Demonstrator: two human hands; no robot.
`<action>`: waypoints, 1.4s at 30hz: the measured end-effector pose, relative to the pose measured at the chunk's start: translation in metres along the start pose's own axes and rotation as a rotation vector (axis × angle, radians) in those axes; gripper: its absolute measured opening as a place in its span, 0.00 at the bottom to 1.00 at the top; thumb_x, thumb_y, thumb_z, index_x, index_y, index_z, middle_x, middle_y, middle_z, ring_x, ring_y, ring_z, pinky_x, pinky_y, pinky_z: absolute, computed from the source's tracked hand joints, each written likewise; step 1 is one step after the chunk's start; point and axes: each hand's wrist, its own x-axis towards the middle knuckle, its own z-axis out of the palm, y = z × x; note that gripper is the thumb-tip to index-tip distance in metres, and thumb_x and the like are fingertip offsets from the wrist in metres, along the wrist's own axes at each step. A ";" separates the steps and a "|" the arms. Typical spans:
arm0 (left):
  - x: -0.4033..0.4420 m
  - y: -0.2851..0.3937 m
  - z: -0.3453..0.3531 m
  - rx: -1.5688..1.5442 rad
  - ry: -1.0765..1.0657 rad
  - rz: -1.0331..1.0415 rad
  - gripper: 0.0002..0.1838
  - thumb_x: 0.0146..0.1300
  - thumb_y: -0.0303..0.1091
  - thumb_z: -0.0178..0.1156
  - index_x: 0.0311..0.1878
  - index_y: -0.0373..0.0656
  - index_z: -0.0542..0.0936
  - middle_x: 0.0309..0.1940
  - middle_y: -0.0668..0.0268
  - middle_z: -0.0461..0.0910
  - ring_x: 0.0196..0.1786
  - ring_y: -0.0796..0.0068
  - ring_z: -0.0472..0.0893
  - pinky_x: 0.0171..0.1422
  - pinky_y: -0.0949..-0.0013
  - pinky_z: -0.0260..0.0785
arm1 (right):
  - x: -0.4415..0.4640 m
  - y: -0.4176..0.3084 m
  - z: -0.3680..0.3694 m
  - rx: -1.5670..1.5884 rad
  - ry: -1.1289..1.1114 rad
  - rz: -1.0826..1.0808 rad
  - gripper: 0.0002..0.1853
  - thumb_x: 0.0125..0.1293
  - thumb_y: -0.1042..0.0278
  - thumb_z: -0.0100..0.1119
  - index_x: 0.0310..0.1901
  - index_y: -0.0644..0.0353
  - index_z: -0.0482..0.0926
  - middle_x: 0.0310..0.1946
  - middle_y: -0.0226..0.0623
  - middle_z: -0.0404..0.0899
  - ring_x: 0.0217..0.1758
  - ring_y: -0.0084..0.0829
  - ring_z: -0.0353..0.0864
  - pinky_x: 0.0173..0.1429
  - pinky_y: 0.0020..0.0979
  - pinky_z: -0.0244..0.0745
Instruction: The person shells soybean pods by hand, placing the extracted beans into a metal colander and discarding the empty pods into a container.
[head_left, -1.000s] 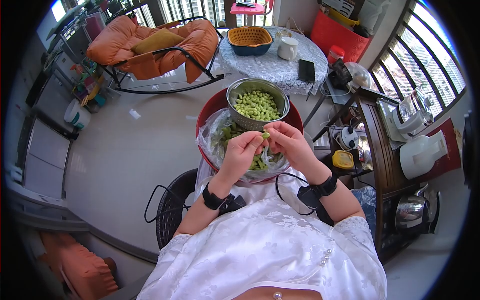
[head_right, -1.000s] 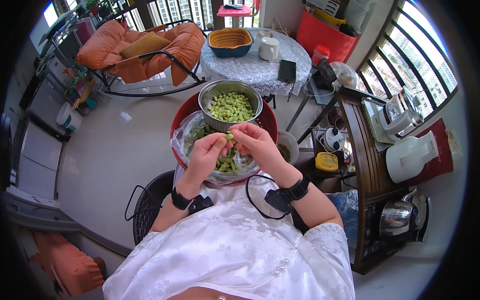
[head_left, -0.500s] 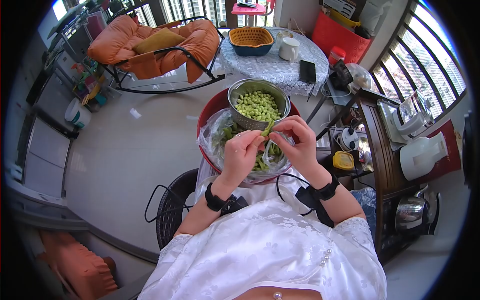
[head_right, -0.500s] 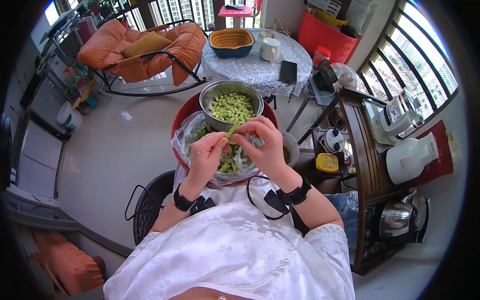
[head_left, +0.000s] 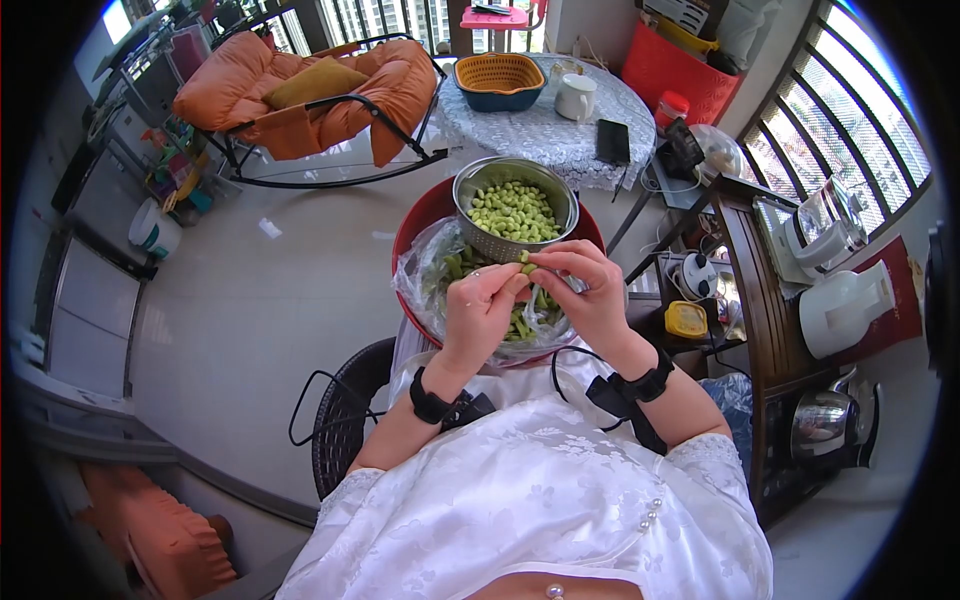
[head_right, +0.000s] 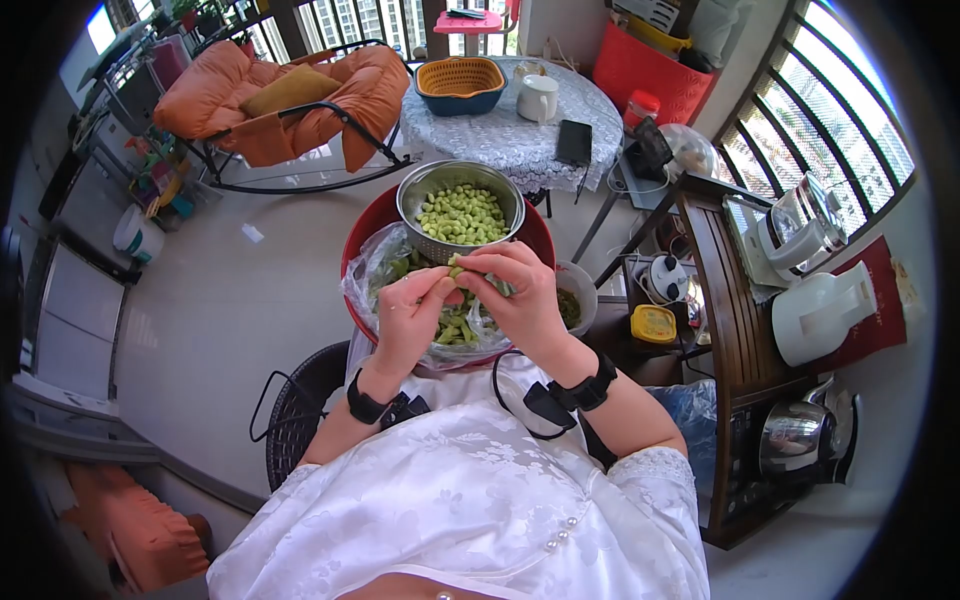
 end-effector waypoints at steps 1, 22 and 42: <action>-0.001 -0.002 0.001 -0.031 0.012 -0.015 0.07 0.65 0.25 0.62 0.42 0.32 0.83 0.30 0.57 0.85 0.32 0.69 0.87 0.36 0.71 0.75 | 0.000 -0.002 0.001 0.000 0.000 0.000 0.11 0.57 0.76 0.70 0.44 0.62 0.87 0.40 0.38 0.84 0.43 0.32 0.83 0.45 0.30 0.78; -0.001 -0.008 -0.005 -0.626 -0.131 -0.430 0.14 0.74 0.38 0.56 0.42 0.39 0.86 0.28 0.71 0.83 0.30 0.87 0.76 0.34 0.80 0.65 | -0.006 -0.005 0.017 0.048 0.173 -0.052 0.09 0.56 0.78 0.71 0.39 0.63 0.85 0.37 0.38 0.85 0.38 0.30 0.86 0.42 0.27 0.79; 0.013 -0.022 -0.024 -0.455 -0.129 -0.555 0.13 0.70 0.38 0.60 0.46 0.38 0.86 0.30 0.73 0.84 0.33 0.87 0.79 0.34 0.81 0.63 | 0.019 0.043 -0.015 0.184 0.003 0.307 0.21 0.61 0.75 0.67 0.57 0.57 0.80 0.44 0.30 0.82 0.42 0.17 0.78 0.42 0.19 0.73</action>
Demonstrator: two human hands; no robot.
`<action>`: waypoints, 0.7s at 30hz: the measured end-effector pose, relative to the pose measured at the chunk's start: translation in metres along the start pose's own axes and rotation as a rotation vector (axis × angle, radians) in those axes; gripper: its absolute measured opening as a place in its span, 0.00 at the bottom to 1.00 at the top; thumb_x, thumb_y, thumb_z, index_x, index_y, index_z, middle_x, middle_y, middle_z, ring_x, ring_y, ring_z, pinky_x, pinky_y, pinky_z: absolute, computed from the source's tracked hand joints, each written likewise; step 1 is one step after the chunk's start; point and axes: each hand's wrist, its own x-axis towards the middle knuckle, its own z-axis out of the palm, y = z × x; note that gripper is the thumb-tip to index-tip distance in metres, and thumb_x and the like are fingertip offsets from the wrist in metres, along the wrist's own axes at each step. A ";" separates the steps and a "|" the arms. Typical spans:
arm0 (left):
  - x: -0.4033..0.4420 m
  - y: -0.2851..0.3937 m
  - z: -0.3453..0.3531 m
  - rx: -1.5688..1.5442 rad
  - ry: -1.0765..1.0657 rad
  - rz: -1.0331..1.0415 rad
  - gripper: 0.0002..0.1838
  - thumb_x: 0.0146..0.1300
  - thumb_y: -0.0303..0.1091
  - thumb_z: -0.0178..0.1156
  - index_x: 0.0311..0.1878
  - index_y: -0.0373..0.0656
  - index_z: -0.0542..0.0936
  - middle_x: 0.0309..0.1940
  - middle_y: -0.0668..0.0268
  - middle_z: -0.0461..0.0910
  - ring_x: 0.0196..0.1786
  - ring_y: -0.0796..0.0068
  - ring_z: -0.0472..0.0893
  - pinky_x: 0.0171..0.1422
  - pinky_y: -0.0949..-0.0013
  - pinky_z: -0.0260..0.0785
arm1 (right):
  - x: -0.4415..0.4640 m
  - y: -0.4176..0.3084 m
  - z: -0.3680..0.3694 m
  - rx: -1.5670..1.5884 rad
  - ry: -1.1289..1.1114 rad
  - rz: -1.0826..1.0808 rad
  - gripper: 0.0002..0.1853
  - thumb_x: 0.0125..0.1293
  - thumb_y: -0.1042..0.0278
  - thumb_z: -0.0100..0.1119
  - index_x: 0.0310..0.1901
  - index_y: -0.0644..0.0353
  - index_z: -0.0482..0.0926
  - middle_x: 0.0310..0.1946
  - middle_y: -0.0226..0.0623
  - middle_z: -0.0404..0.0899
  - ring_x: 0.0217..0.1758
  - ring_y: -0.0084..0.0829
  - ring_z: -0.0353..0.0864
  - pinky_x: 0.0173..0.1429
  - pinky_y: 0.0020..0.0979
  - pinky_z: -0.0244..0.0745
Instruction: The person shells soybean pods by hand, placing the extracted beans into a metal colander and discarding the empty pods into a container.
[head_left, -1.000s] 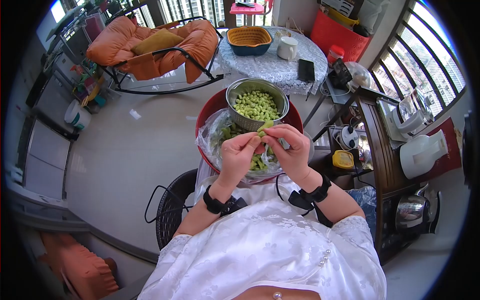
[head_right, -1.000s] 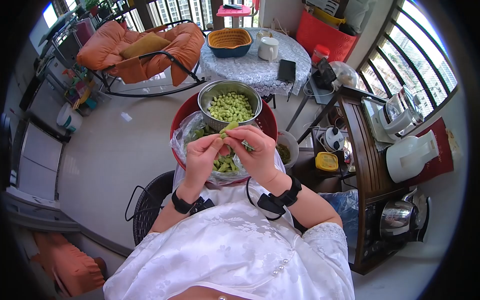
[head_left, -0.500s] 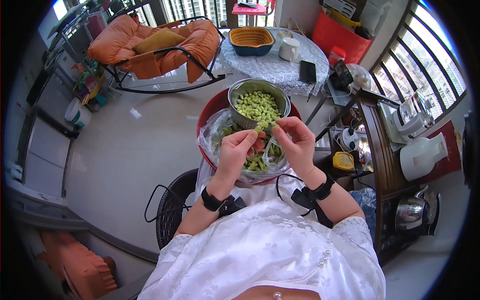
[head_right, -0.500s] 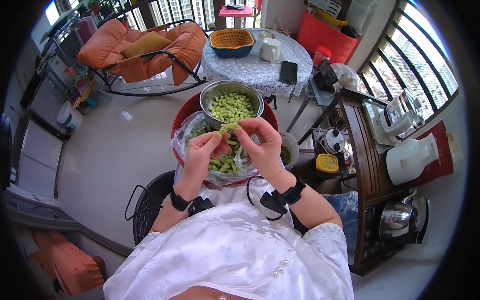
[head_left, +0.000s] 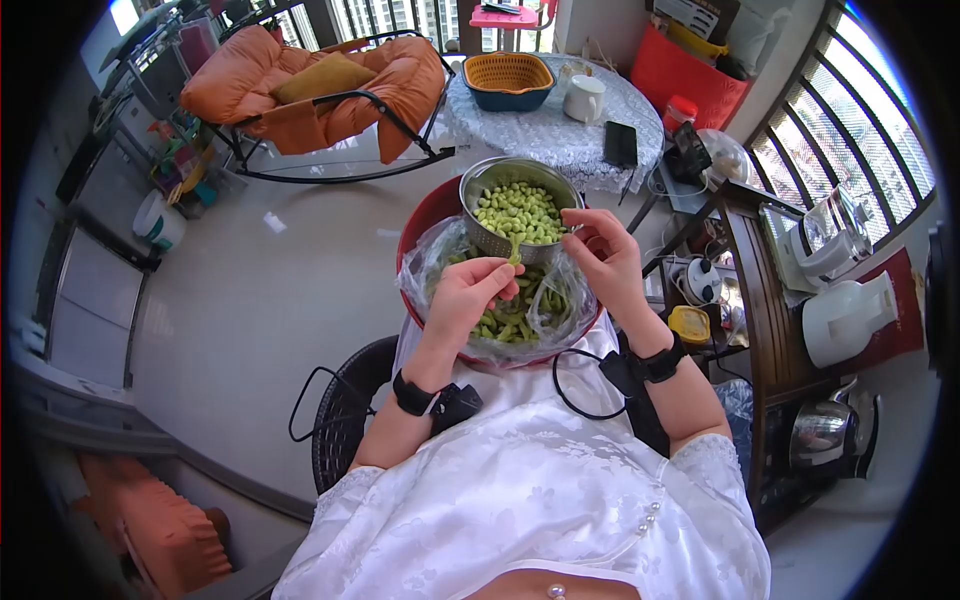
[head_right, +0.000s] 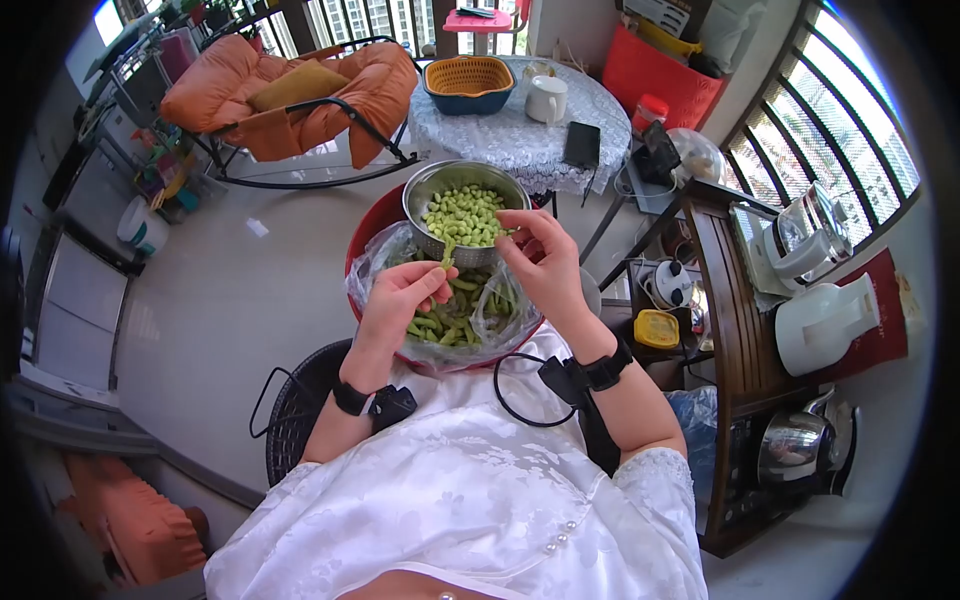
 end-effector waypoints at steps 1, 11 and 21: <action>-0.001 0.002 0.000 0.050 -0.053 -0.020 0.13 0.70 0.37 0.61 0.46 0.37 0.86 0.30 0.72 0.84 0.33 0.87 0.78 0.34 0.81 0.64 | -0.004 -0.008 -0.004 -0.092 -0.105 0.007 0.21 0.60 0.74 0.68 0.57 0.57 0.80 0.46 0.30 0.82 0.44 0.19 0.79 0.42 0.20 0.74; -0.007 0.003 0.006 0.147 -0.243 0.020 0.12 0.66 0.34 0.65 0.47 0.36 0.85 0.29 0.68 0.84 0.33 0.82 0.80 0.39 0.77 0.71 | -0.015 -0.036 -0.013 -0.098 -0.457 0.036 0.11 0.60 0.69 0.70 0.42 0.63 0.83 0.28 0.29 0.81 0.30 0.18 0.78 0.36 0.23 0.72; -0.012 -0.004 -0.001 1.350 -0.255 -0.062 0.12 0.54 0.42 0.68 0.36 0.45 0.88 0.31 0.59 0.86 0.37 0.57 0.85 0.45 0.58 0.76 | 0.006 -0.003 -0.086 -0.577 -0.029 0.206 0.11 0.56 0.64 0.70 0.32 0.64 0.83 0.24 0.34 0.83 0.26 0.24 0.81 0.33 0.27 0.74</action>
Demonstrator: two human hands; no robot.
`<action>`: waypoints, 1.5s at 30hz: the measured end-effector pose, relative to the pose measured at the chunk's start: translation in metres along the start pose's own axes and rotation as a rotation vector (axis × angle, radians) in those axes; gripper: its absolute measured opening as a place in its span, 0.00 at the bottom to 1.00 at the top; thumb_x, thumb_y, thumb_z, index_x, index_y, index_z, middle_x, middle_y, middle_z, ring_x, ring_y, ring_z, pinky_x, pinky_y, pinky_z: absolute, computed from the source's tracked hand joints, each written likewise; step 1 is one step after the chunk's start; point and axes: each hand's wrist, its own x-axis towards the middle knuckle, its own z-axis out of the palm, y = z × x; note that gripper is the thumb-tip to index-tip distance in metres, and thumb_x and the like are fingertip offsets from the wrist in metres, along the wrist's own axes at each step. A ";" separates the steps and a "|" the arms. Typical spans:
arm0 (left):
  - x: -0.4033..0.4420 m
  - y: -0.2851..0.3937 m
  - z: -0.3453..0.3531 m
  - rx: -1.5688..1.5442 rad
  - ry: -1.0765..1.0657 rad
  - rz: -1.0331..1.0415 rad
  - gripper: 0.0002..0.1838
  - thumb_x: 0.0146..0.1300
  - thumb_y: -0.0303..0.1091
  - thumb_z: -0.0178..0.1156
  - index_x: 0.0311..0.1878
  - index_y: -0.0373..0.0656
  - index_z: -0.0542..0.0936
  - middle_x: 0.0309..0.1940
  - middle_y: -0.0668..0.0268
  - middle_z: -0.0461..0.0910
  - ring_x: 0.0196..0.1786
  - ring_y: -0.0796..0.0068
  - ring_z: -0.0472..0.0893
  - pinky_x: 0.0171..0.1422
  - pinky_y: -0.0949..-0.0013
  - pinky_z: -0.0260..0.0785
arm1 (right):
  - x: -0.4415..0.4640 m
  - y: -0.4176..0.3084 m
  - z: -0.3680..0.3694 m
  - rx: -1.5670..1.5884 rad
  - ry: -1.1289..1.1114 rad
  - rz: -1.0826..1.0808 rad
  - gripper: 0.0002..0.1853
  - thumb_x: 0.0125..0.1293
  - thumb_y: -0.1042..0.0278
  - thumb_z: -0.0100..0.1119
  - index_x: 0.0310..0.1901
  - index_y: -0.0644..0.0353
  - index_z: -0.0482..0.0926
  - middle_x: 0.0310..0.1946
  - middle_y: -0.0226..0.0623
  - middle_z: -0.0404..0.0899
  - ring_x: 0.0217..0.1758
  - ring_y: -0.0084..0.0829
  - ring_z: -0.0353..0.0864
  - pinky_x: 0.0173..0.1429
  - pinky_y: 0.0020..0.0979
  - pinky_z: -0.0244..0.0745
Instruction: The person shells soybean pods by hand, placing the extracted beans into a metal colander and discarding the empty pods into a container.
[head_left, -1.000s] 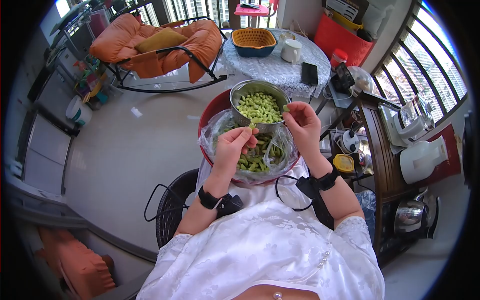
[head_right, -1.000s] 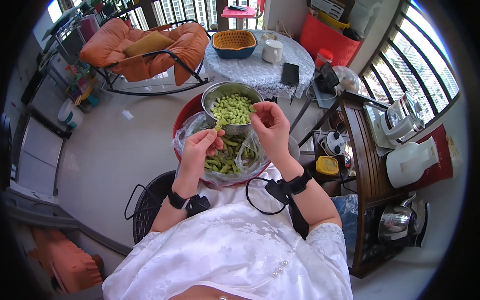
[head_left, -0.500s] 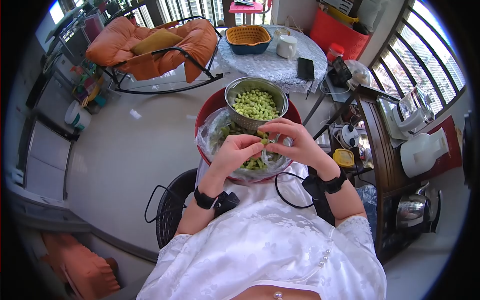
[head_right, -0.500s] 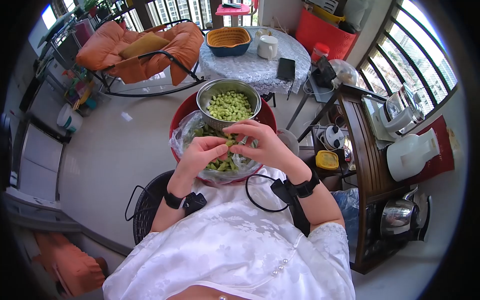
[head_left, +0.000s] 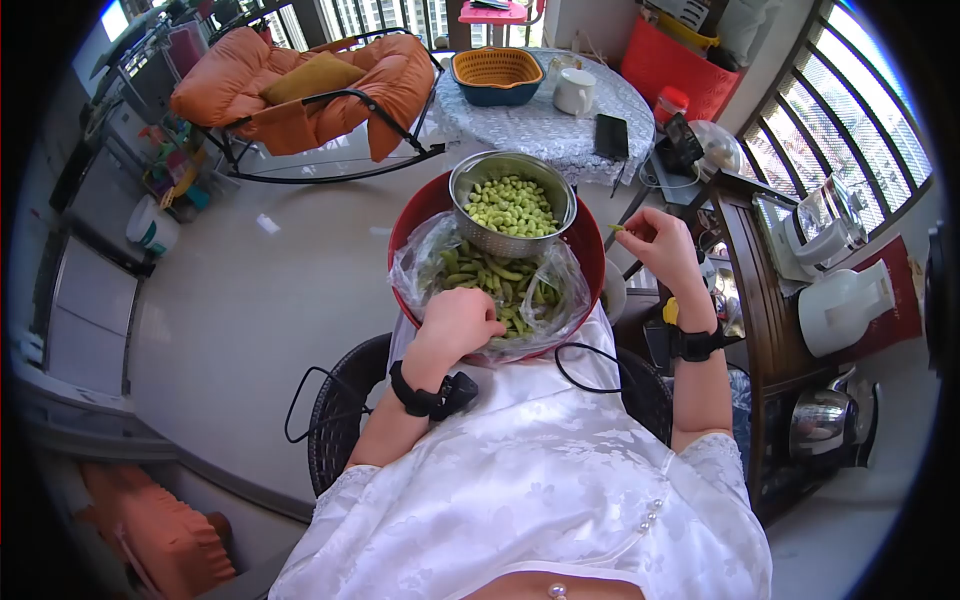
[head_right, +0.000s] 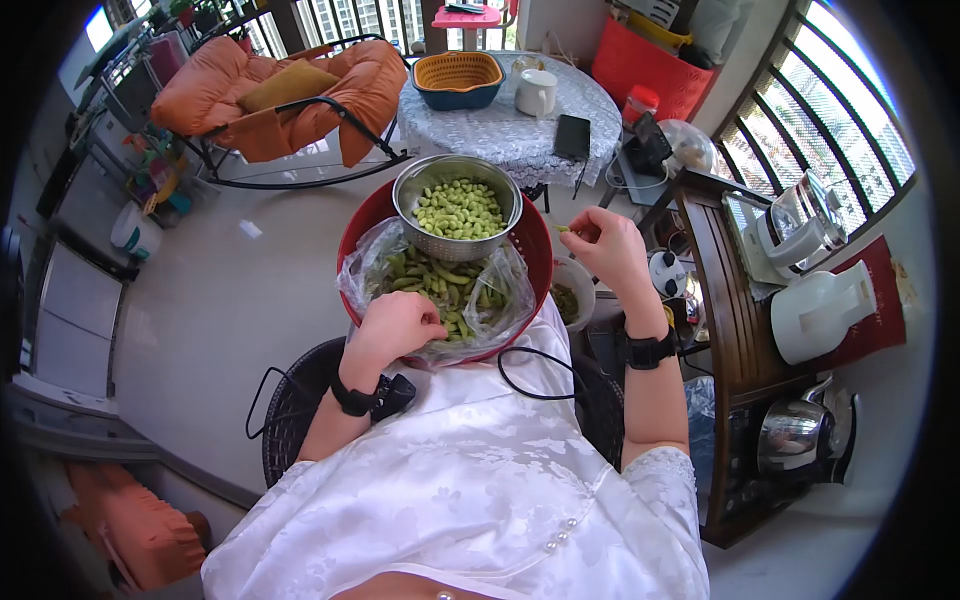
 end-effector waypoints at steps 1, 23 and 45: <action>0.001 -0.003 0.001 -0.051 0.002 0.043 0.12 0.54 0.42 0.68 0.36 0.46 0.88 0.32 0.60 0.86 0.38 0.57 0.85 0.46 0.58 0.76 | 0.002 0.011 0.000 -0.190 0.036 0.036 0.11 0.54 0.62 0.70 0.31 0.62 0.83 0.24 0.36 0.83 0.27 0.29 0.83 0.34 0.29 0.75; 0.007 -0.012 0.011 -0.157 -0.132 0.349 0.09 0.51 0.35 0.68 0.36 0.46 0.87 0.32 0.61 0.83 0.41 0.60 0.83 0.47 0.61 0.74 | 0.014 0.078 0.036 -0.208 0.018 0.179 0.15 0.52 0.58 0.70 0.38 0.58 0.86 0.32 0.38 0.86 0.36 0.36 0.87 0.43 0.35 0.80; -0.008 0.025 -0.013 -1.052 0.387 0.247 0.08 0.66 0.25 0.63 0.46 0.32 0.82 0.33 0.67 0.84 0.37 0.81 0.83 0.44 0.77 0.75 | -0.046 -0.067 0.069 0.661 -0.242 -0.110 0.08 0.63 0.69 0.67 0.40 0.65 0.86 0.26 0.23 0.82 0.27 0.09 0.73 0.31 0.17 0.67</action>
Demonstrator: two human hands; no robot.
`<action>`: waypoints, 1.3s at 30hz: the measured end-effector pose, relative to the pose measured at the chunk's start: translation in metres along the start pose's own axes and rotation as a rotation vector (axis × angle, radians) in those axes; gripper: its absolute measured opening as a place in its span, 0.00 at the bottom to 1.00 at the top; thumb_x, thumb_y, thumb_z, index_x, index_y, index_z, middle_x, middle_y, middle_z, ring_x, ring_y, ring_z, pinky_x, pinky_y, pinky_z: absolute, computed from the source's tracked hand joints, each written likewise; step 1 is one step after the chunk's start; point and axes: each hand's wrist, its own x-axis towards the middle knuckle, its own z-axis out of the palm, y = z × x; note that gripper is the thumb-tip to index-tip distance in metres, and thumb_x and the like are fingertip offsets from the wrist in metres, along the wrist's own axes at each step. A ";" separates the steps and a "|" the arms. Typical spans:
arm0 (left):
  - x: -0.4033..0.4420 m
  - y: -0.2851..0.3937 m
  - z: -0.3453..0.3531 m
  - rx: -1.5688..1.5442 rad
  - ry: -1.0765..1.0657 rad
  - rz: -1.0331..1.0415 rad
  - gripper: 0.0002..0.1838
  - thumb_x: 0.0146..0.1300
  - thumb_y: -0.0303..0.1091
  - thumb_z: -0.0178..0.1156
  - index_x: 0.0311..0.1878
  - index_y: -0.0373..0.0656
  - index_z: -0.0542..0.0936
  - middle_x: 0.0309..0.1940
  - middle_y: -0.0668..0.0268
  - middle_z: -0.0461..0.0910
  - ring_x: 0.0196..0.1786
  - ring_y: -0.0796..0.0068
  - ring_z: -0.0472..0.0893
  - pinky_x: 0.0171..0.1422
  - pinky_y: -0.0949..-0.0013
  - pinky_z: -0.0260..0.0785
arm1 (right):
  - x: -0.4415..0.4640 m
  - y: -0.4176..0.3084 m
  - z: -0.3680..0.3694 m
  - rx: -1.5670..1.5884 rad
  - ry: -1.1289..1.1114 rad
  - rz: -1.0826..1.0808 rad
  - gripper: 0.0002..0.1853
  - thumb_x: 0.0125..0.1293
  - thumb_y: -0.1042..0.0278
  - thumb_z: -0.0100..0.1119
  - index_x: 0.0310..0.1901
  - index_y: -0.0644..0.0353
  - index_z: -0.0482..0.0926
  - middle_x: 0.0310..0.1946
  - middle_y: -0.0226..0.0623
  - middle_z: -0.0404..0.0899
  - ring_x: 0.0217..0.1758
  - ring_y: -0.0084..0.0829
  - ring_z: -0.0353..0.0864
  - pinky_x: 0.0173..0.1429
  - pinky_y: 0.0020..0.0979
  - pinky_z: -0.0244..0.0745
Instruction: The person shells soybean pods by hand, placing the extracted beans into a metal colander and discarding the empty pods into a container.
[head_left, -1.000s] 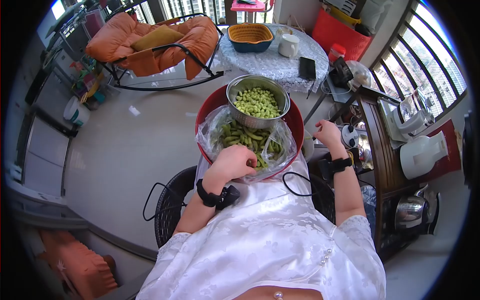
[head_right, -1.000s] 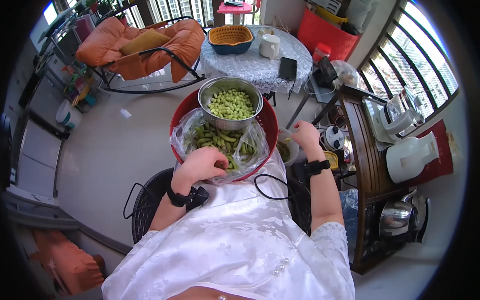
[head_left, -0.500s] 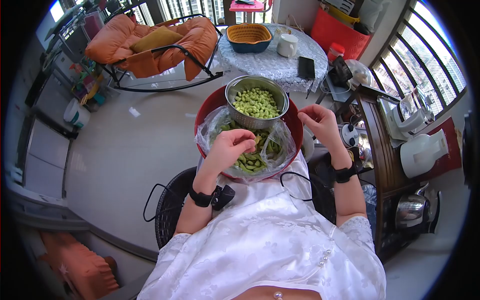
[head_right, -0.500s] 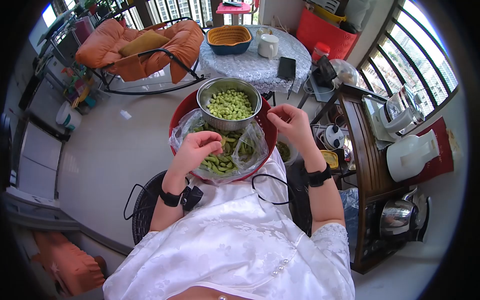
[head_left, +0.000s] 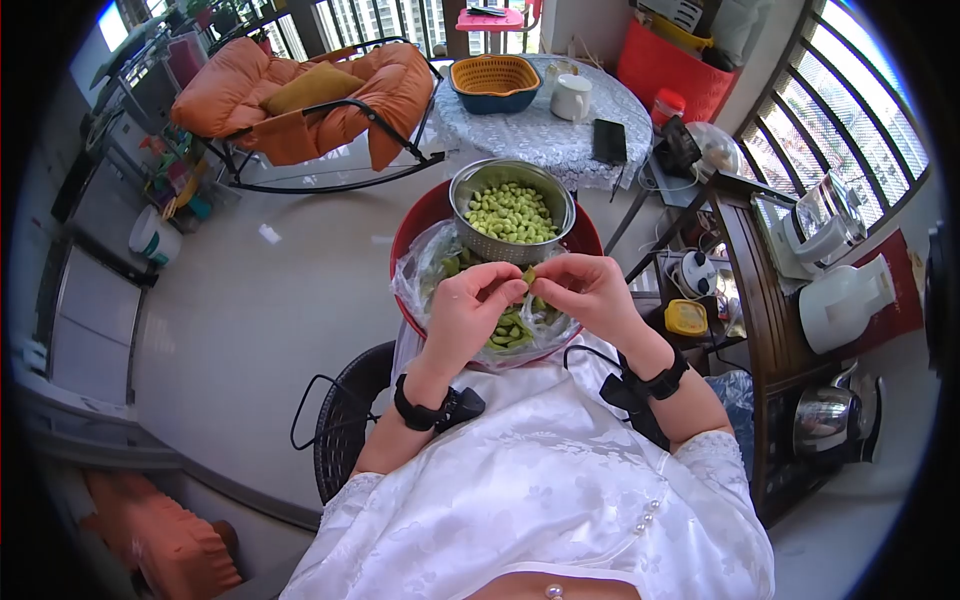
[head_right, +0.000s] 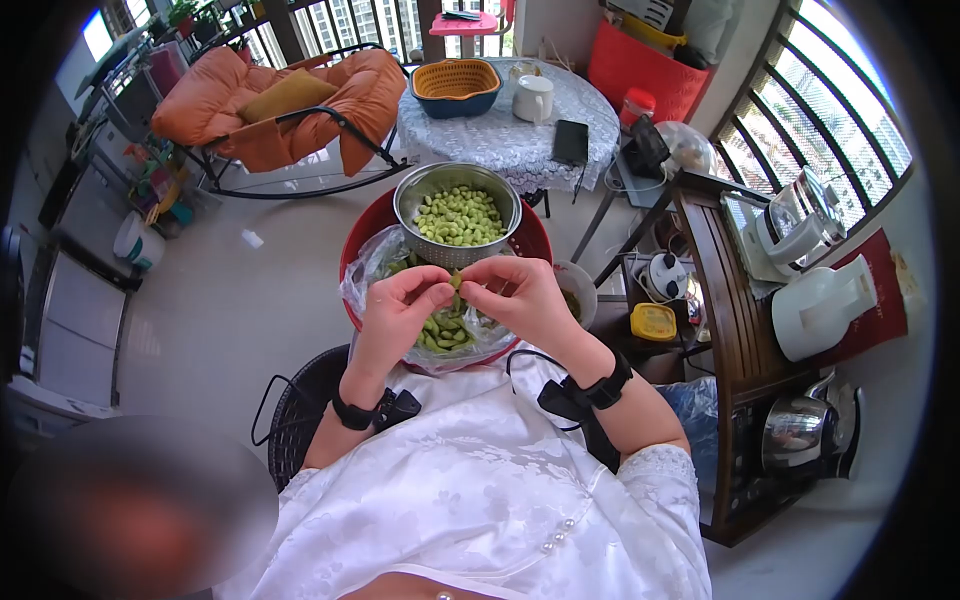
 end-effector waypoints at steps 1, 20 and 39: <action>0.000 0.000 0.000 0.000 0.002 -0.001 0.08 0.66 0.25 0.63 0.46 0.32 0.82 0.33 0.67 0.84 0.37 0.81 0.83 0.44 0.77 0.75 | 0.000 0.001 0.000 0.008 0.003 -0.012 0.09 0.63 0.69 0.67 0.40 0.65 0.86 0.26 0.23 0.82 0.27 0.09 0.73 0.31 0.17 0.68; -0.003 -0.007 0.005 0.093 -0.017 0.048 0.06 0.66 0.25 0.63 0.42 0.32 0.84 0.31 0.66 0.85 0.33 0.81 0.82 0.39 0.76 0.75 | -0.001 0.011 0.006 0.355 -0.070 0.054 0.03 0.65 0.77 0.61 0.33 0.63 0.78 0.29 0.19 0.77 0.29 0.07 0.69 0.31 0.16 0.61; 0.002 -0.002 0.006 0.521 0.075 0.362 0.07 0.58 0.29 0.67 0.36 0.37 0.82 0.31 0.58 0.82 0.36 0.59 0.82 0.38 0.61 0.73 | 0.004 0.028 0.014 0.257 0.027 0.157 0.06 0.62 0.74 0.61 0.29 0.60 0.75 0.25 0.19 0.75 0.27 0.08 0.67 0.30 0.17 0.58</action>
